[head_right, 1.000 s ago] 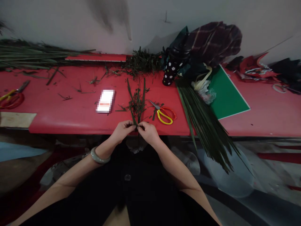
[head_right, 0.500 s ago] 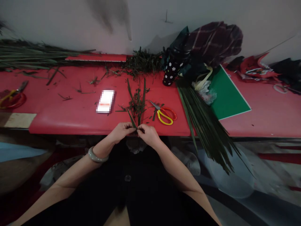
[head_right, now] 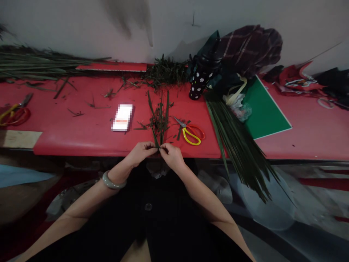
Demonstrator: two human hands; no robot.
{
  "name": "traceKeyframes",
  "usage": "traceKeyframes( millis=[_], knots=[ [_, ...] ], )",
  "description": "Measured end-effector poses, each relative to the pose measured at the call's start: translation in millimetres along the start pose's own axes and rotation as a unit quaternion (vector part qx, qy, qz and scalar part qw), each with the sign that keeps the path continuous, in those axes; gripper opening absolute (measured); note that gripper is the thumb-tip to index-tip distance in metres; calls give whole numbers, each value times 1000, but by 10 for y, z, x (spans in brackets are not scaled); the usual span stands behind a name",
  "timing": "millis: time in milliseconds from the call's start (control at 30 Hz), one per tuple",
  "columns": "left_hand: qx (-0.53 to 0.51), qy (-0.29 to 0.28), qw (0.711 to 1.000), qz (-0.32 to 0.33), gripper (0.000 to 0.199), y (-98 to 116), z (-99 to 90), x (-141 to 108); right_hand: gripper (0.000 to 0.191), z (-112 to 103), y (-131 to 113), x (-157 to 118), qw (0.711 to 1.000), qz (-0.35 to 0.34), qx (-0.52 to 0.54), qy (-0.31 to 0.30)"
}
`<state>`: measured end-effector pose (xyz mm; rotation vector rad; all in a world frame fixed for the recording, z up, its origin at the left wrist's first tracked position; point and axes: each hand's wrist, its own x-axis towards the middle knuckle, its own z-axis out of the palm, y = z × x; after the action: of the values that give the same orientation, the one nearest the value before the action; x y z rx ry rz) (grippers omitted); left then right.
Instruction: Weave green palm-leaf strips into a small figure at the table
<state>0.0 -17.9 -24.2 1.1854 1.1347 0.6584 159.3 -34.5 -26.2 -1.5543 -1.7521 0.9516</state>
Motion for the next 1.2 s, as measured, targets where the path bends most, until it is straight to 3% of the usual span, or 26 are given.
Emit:
traceKeyframes(
  millis=[133,300,633,900,1067,1200],
  knots=[
    [99,22,994,48,20,-26,22,5,13,-22,-9,27,999,-7,-33,-1],
    [125,10,990,64,21,-34,7,5,12,-93,-39,32,997,-28,-62,-48],
    [91,-84,992,4,17,129,57,-103,13,-94,-28,31,996,-35,-55,-56],
    [38,-33,998,29,21,140,32,-45,12,-142,-43,31,996,-44,-75,-33],
    [42,28,998,46,22,150,13,-24,13,-96,-54,10,992,-59,-99,-50],
    [18,41,998,33,20,147,-10,-14,12,-94,-71,-1,990,-59,-110,-68]
  ],
)
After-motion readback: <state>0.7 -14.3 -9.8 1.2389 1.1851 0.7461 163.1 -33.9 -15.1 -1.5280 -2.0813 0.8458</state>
